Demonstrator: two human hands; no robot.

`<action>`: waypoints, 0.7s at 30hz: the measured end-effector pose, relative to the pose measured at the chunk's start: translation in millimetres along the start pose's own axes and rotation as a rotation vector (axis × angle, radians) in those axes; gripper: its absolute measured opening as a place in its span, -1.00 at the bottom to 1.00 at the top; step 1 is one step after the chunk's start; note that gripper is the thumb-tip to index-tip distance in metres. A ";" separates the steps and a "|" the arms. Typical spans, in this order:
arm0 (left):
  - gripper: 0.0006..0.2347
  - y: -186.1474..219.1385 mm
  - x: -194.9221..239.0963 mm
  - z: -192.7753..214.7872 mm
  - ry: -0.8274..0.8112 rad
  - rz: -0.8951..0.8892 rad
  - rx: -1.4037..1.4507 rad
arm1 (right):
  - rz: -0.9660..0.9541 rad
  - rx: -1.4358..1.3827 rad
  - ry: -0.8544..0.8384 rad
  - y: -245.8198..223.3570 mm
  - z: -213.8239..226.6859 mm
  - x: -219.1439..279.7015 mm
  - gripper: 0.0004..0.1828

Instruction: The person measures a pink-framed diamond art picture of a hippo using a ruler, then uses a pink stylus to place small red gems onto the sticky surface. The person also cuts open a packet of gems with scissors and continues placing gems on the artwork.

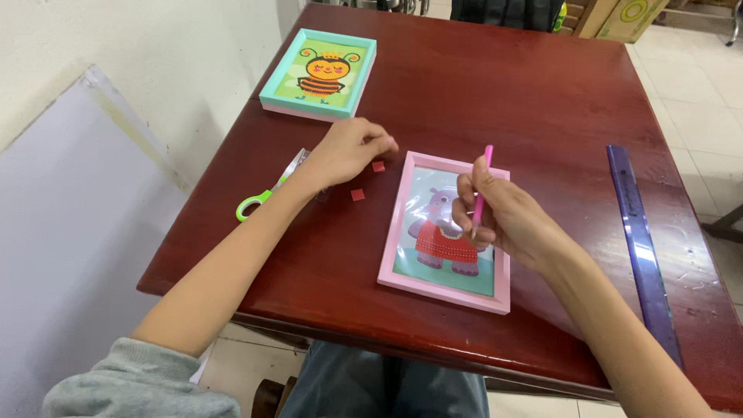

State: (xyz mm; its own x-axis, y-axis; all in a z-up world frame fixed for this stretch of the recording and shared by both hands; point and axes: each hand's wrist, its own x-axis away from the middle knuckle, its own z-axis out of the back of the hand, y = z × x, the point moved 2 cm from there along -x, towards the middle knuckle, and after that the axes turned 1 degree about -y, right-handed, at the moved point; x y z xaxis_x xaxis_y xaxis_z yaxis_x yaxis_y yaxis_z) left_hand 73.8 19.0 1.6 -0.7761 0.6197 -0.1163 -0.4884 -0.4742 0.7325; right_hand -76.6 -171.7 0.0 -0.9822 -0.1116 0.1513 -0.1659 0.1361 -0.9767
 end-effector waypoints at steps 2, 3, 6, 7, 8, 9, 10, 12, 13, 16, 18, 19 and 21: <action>-0.80 3.6 1.1 3.6 0.061 -0.063 0.026 | -0.013 0.011 0.000 -0.1 -0.2 -0.1 -0.44; -0.79 7.0 2.5 5.2 0.106 -0.118 0.052 | -0.025 0.034 -0.039 -1.0 -2.2 0.9 -0.49; -0.75 33.8 18.6 6.0 0.155 -0.193 0.113 | -0.043 0.090 -0.108 -1.4 -7.7 2.0 -0.63; -0.72 45.4 26.0 5.7 0.159 -0.210 0.149 | -0.053 0.124 -0.139 -1.3 -9.8 1.7 -0.71; -0.72 45.0 23.1 -1.8 0.161 -0.211 0.149 | -0.052 0.125 -0.140 0.4 -10.8 2.4 -0.71; -0.68 45.0 20.3 -9.7 0.119 -0.239 0.185 | -0.061 0.146 -0.162 2.2 -12.4 3.0 -0.70; -0.63 45.0 17.7 -17.5 0.077 -0.267 0.222 | -0.070 0.166 -0.184 4.1 -14.2 3.6 -0.68; -0.66 47.1 23.4 -32.0 0.007 -0.264 0.268 | -0.083 0.179 -0.176 2.5 -15.9 6.3 -0.66; -0.68 48.5 26.2 -39.5 -0.065 -0.263 0.313 | -0.093 0.191 -0.165 1.6 -16.8 7.6 -0.65; -0.71 52.6 32.3 -46.5 -0.088 -0.283 0.398 | -0.035 0.227 -0.208 9.9 -9.9 3.8 -0.64; -0.73 55.6 34.9 -47.9 -0.111 -0.300 0.464 | -0.016 0.252 -0.213 14.0 -9.1 0.7 -0.63; -0.74 57.6 36.3 -48.7 -0.135 -0.317 0.530 | 0.003 0.275 -0.218 15.8 -8.7 -0.4 -0.61; -0.72 59.1 32.4 -39.0 -0.093 -0.283 0.555 | 0.028 0.322 -0.196 -0.1 -24.7 7.4 -0.55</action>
State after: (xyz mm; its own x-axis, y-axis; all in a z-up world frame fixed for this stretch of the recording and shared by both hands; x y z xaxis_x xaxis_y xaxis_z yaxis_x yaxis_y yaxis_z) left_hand 4.3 -13.4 14.9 -0.5974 0.7371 -0.3158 -0.3705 0.0956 0.9239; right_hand -86.1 -148.2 4.9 -0.9452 -0.3026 0.1223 -0.0725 -0.1709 -0.9826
